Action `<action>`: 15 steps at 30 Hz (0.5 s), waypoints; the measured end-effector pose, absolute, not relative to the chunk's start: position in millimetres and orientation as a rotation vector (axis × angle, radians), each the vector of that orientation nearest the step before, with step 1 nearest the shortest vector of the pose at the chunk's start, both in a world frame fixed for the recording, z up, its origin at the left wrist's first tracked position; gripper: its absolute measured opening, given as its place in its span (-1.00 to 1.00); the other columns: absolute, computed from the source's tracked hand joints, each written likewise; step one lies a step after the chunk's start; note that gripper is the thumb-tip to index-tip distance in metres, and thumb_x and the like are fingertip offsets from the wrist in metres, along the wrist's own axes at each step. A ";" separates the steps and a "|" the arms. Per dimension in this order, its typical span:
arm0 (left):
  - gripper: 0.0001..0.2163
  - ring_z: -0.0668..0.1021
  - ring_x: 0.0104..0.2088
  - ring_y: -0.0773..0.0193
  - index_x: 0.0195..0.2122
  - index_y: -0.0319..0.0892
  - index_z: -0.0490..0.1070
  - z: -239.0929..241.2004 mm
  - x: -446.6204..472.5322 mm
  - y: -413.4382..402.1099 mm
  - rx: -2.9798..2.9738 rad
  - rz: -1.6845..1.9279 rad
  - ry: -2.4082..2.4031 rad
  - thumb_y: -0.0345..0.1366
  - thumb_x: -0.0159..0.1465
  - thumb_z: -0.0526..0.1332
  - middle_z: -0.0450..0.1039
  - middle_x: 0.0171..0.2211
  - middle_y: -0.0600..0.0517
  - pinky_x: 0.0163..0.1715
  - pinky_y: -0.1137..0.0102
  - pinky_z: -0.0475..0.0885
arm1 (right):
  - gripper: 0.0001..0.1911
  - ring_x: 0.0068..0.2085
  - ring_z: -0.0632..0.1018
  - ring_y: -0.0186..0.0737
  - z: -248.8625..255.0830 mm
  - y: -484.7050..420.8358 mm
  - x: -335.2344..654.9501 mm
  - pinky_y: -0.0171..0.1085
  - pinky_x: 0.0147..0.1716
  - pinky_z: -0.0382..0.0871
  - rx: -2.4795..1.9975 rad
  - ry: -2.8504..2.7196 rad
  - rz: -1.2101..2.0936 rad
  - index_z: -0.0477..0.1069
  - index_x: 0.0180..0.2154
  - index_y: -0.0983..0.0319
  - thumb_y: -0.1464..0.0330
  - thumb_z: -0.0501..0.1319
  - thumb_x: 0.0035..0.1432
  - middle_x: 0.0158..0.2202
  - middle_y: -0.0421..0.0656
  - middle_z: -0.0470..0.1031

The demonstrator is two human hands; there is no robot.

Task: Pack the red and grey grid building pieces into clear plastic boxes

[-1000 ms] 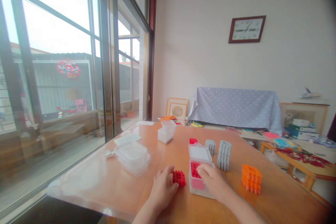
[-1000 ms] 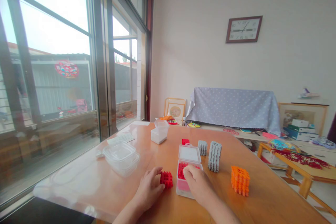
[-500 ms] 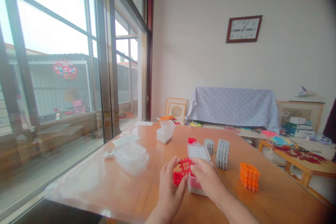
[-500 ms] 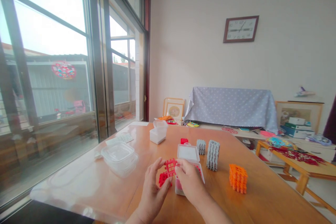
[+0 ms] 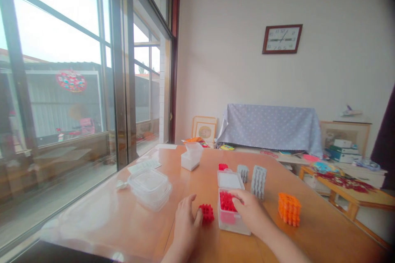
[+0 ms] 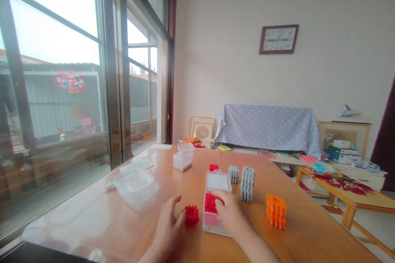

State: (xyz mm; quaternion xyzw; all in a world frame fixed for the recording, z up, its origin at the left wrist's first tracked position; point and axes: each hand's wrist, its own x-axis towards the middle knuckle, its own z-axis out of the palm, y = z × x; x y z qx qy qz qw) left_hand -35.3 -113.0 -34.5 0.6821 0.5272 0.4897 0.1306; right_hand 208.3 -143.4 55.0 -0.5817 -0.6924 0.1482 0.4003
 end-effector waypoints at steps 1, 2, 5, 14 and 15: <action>-0.59 0.45 0.14 0.04 0.12 -0.20 0.35 -34.4 -34.9 -112.9 1.978 1.383 1.542 -0.34 0.22 0.12 0.45 0.09 -0.15 0.17 0.13 0.30 | -0.61 0.00 0.57 -0.08 53.8 -144.3 206.7 -0.18 0.04 0.36 -1.486 -1.785 0.361 0.58 -0.09 0.16 0.30 0.07 0.15 -0.05 -0.10 0.62; -0.57 0.43 0.15 0.05 0.12 -0.19 0.34 -33.5 -34.2 -113.4 1.980 1.339 1.553 -0.34 0.20 0.13 0.44 0.10 -0.15 0.18 0.15 0.28 | -0.62 -0.01 0.56 -0.09 52.9 -145.3 204.9 -0.18 0.05 0.35 -1.506 -1.811 0.344 0.59 -0.10 0.16 0.32 0.07 0.14 -0.05 -0.11 0.62; -0.52 0.39 0.19 0.03 0.15 -0.14 0.33 -29.0 -31.9 -116.4 2.020 1.191 1.589 -0.30 0.15 0.17 0.41 0.15 -0.12 0.20 0.17 0.22 | -0.64 -0.07 0.58 -0.13 52.3 -148.1 200.0 -0.23 0.01 0.34 -1.565 -1.864 0.336 0.60 -0.15 0.13 0.36 0.07 0.13 -0.15 -0.14 0.65; -0.46 0.39 0.16 -0.09 0.10 -0.02 0.39 -29.6 -30.9 -118.0 2.142 1.102 1.522 -0.30 0.02 0.24 0.46 0.11 -0.09 0.20 0.06 0.14 | -0.68 -0.19 0.58 -0.13 57.7 -156.7 193.6 -0.25 -0.13 0.33 -1.523 -1.901 0.485 0.60 -0.24 0.11 0.35 0.06 0.18 -0.25 -0.18 0.66; -0.47 0.40 0.16 -0.08 0.09 -0.02 0.40 -29.0 -30.8 -118.3 2.151 1.098 1.515 -0.30 0.02 0.24 0.47 0.10 -0.08 0.19 0.07 0.15 | -0.69 -0.19 0.58 -0.13 58.2 -157.3 193.4 -0.26 -0.14 0.33 -1.523 -1.898 0.496 0.60 -0.24 0.11 0.34 0.06 0.18 -0.26 -0.19 0.66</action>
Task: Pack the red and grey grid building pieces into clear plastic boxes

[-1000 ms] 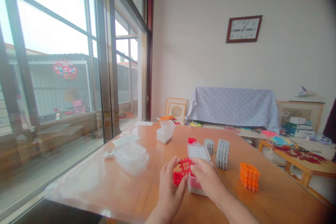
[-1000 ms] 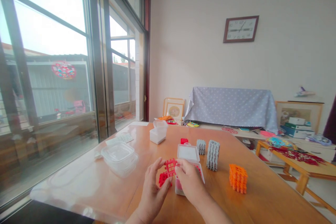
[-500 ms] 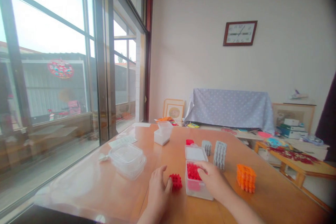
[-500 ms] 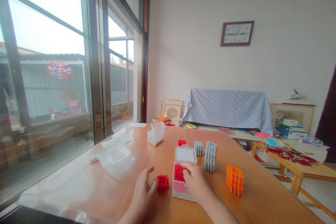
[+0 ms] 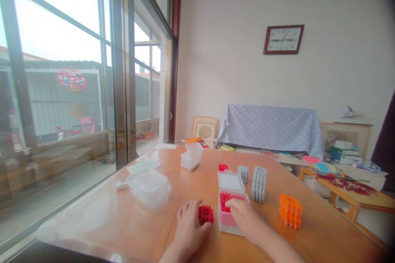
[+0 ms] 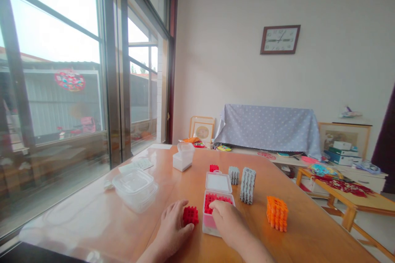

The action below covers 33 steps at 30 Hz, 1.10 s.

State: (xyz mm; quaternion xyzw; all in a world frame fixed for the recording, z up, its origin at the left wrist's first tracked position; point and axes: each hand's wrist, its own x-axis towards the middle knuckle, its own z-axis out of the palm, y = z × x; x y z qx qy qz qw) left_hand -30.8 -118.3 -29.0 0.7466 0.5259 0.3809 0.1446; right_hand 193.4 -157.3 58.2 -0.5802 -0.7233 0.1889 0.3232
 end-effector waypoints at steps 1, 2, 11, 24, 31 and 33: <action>-0.47 0.40 0.15 -0.08 0.08 -0.01 0.41 -28.0 -30.7 -118.8 2.159 1.094 1.511 -0.31 0.02 0.24 0.48 0.09 -0.08 0.19 0.07 0.15 | -0.69 -0.20 0.58 -0.13 58.7 -157.7 193.3 -0.26 -0.14 0.33 -1.523 -1.898 0.504 0.60 -0.24 0.10 0.34 0.07 0.18 -0.26 -0.19 0.66; -0.48 0.41 0.14 -0.07 0.07 -0.01 0.42 -26.4 -30.5 -119.6 2.165 1.089 1.508 -0.32 0.01 0.23 0.49 0.07 -0.07 0.18 0.08 0.16 | -0.70 -0.20 0.58 -0.13 59.0 -158.0 193.2 -0.26 -0.14 0.32 -1.527 -1.899 0.507 0.59 -0.23 0.10 0.34 0.07 0.19 -0.26 -0.19 0.66; -0.56 0.47 0.03 -0.02 -0.02 0.01 0.46 -18.5 -30.4 -123.8 2.197 1.057 1.510 -0.36 0.03 0.19 0.55 -0.05 -0.03 0.09 0.13 0.21 | -0.67 -0.19 0.57 -0.14 54.4 -155.2 195.6 -0.24 -0.11 0.31 -1.531 -1.907 0.483 0.56 -0.30 0.14 0.28 0.02 0.24 -0.24 -0.16 0.64; -0.49 0.40 0.18 0.03 0.25 -0.02 0.22 -23.6 -31.9 -132.0 2.046 1.539 1.255 -0.26 0.27 0.24 0.39 0.16 -0.09 0.18 0.03 0.29 | -0.60 -0.22 0.55 -0.08 79.2 -171.4 182.4 -0.23 -0.17 0.37 -1.425 -1.626 0.388 0.55 -0.25 0.17 0.09 0.04 0.28 -0.29 -0.12 0.62; -0.39 0.38 0.23 0.03 0.35 -0.01 0.02 3.2 -12.6 -150.4 2.060 1.680 1.054 -0.27 0.32 0.23 0.30 0.23 -0.16 0.20 0.03 0.33 | -0.64 -0.17 0.60 -0.04 74.2 -169.4 157.8 -0.17 -0.09 0.43 -1.322 -1.573 0.703 0.55 -0.19 0.19 0.09 0.15 0.19 -0.26 -0.11 0.65; -0.38 0.37 0.25 0.02 0.35 -0.02 0.02 7.7 -10.1 -152.1 2.103 1.676 1.030 -0.26 0.32 0.24 0.26 0.26 -0.17 0.22 0.04 0.33 | -0.65 -0.17 0.61 -0.05 74.7 -167.2 157.1 -0.16 -0.11 0.45 -1.235 -1.503 0.829 0.53 -0.16 0.21 0.13 0.15 0.18 -0.23 -0.12 0.65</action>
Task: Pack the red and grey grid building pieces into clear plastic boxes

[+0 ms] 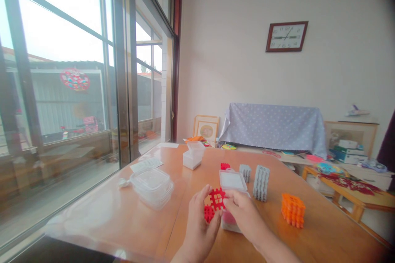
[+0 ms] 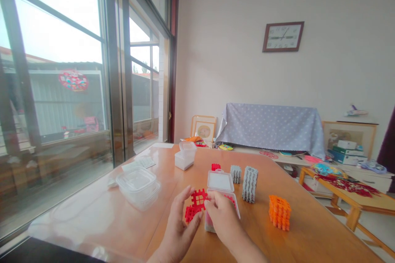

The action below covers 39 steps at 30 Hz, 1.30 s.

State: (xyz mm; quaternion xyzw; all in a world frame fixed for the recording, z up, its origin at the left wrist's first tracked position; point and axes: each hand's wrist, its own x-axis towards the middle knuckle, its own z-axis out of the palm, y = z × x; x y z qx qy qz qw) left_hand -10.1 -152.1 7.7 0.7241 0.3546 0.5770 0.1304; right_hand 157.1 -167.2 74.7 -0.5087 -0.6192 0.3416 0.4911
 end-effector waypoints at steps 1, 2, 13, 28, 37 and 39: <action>-0.37 0.35 0.26 0.02 0.36 -0.03 0.01 8.2 -10.1 -151.9 2.126 1.666 1.033 -0.25 0.31 0.24 0.24 0.27 -0.18 0.23 0.04 0.32 | -0.65 -0.18 0.62 -0.05 75.6 -165.7 159.4 -0.15 -0.13 0.46 -1.212 -1.463 0.862 0.52 -0.14 0.22 0.14 0.16 0.17 -0.23 -0.11 0.65; -0.35 0.33 0.28 0.01 0.37 -0.03 0.01 7.3 -10.9 -150.9 2.146 1.655 1.047 -0.24 0.31 0.25 0.22 0.29 -0.18 0.24 0.03 0.30 | -0.64 -0.19 0.62 -0.04 76.6 -163.7 163.5 -0.15 -0.14 0.47 -1.212 -1.434 0.861 0.52 -0.14 0.23 0.14 0.16 0.16 -0.23 -0.11 0.65; -0.61 0.45 0.14 0.02 0.16 -0.11 0.30 -39.2 -29.3 -123.8 1.912 1.572 1.382 -0.22 0.31 0.17 0.41 0.11 -0.14 0.14 0.02 0.37 | -0.67 -0.10 0.58 -0.05 63.7 -143.7 215.6 -0.14 -0.04 0.39 -1.497 -1.696 0.320 0.60 -0.16 0.12 0.22 0.12 0.15 -0.13 -0.13 0.64; -0.46 0.40 0.16 -0.08 0.11 -0.07 0.37 -29.2 -21.8 -123.0 2.096 1.093 1.572 -0.34 0.04 0.20 0.45 0.11 -0.13 0.16 0.06 0.20 | -0.64 -0.10 0.55 -0.11 47.4 -143.5 209.1 -0.22 -0.06 0.32 -1.601 -1.963 0.234 0.61 -0.21 0.12 0.40 0.04 0.16 -0.19 -0.13 0.62; -0.47 0.37 0.18 0.08 0.13 -0.12 0.37 -18.8 -21.8 -126.1 2.090 0.924 1.664 -0.34 0.06 0.17 0.43 0.14 -0.08 0.18 0.25 0.12 | -0.69 -0.16 0.55 -0.13 45.9 -147.2 207.5 -0.24 -0.10 0.33 -1.638 -1.898 0.219 0.58 -0.25 0.10 0.37 0.05 0.17 -0.23 -0.14 0.59; -0.48 0.38 0.17 0.08 0.12 -0.13 0.37 -18.4 -22.0 -126.6 2.100 0.909 1.662 -0.34 0.07 0.16 0.44 0.13 -0.08 0.17 0.26 0.14 | -0.69 -0.16 0.55 -0.13 44.9 -147.4 207.7 -0.23 -0.10 0.33 -1.612 -1.893 0.209 0.57 -0.25 0.10 0.38 0.05 0.15 -0.24 -0.14 0.59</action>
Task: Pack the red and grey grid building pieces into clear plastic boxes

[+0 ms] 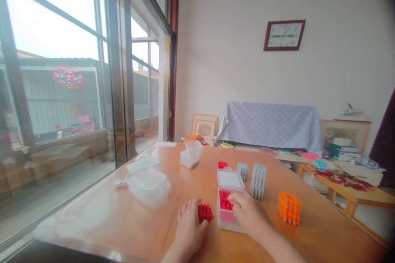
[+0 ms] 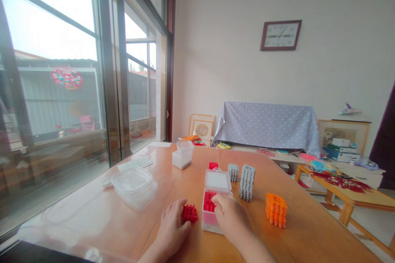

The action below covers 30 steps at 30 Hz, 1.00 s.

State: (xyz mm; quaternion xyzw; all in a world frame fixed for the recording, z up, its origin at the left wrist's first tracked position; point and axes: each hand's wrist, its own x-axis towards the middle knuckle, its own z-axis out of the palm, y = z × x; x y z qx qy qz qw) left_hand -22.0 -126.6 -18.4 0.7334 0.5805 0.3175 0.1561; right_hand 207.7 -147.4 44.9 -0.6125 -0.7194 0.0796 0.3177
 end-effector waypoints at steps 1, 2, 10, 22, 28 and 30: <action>-0.49 0.39 0.16 0.08 0.11 -0.13 0.37 -18.6 -22.2 -126.7 2.102 0.910 1.659 -0.35 0.08 0.16 0.44 0.12 -0.09 0.16 0.26 0.15 | -0.69 -0.15 0.55 -0.12 44.3 -147.5 207.8 -0.23 -0.09 0.34 -1.593 -1.881 0.197 0.57 -0.24 0.10 0.38 0.05 0.15 -0.23 -0.14 0.59; -0.49 0.40 0.15 0.07 0.11 -0.13 0.38 -19.4 -22.5 -126.5 2.103 0.914 1.655 -0.35 0.08 0.15 0.45 0.11 -0.09 0.15 0.25 0.16 | -0.68 -0.15 0.55 -0.12 43.6 -147.7 208.0 -0.22 -0.09 0.34 -1.574 -1.869 0.186 0.57 -0.23 0.10 0.38 0.05 0.16 -0.22 -0.14 0.60; -0.46 0.43 0.14 0.02 0.15 -0.09 0.33 -40.0 -24.5 -119.6 2.028 1.219 1.511 -0.43 0.09 0.18 0.45 0.10 -0.10 0.18 0.10 0.21 | -0.68 -0.05 0.55 -0.07 47.2 -158.2 201.5 -0.16 0.00 0.36 -1.465 -1.771 0.178 0.55 -0.14 0.12 0.31 0.04 0.24 -0.12 -0.10 0.60; -0.43 0.48 0.14 0.08 0.30 -0.06 0.09 -18.4 -9.1 -148.2 1.811 1.662 0.949 -0.25 0.30 0.25 0.36 0.15 -0.16 0.15 0.10 0.41 | -0.68 -0.08 0.58 -0.03 69.9 -175.8 173.3 -0.15 -0.02 0.40 -1.333 -1.502 0.611 0.54 -0.12 0.17 0.17 0.15 0.22 -0.13 -0.08 0.63; -0.45 0.48 0.14 0.06 0.30 -0.06 0.08 -6.0 17.6 -157.8 1.742 1.836 0.839 -0.20 0.32 0.23 0.36 0.14 -0.18 0.13 0.11 0.43 | -0.61 -0.13 0.59 -0.07 69.2 -180.0 166.2 -0.17 -0.12 0.43 -1.188 -1.338 1.050 0.50 -0.06 0.20 0.13 0.21 0.16 -0.19 -0.12 0.62; -0.45 0.49 0.13 0.05 0.29 -0.06 0.08 -6.3 23.8 -159.8 1.782 1.840 0.820 -0.20 0.32 0.22 0.36 0.13 -0.19 0.10 0.11 0.46 | -0.57 -0.16 0.59 -0.09 71.4 -182.2 165.4 -0.18 -0.13 0.42 -1.120 -1.256 1.144 0.49 -0.06 0.21 0.11 0.26 0.10 -0.20 -0.12 0.62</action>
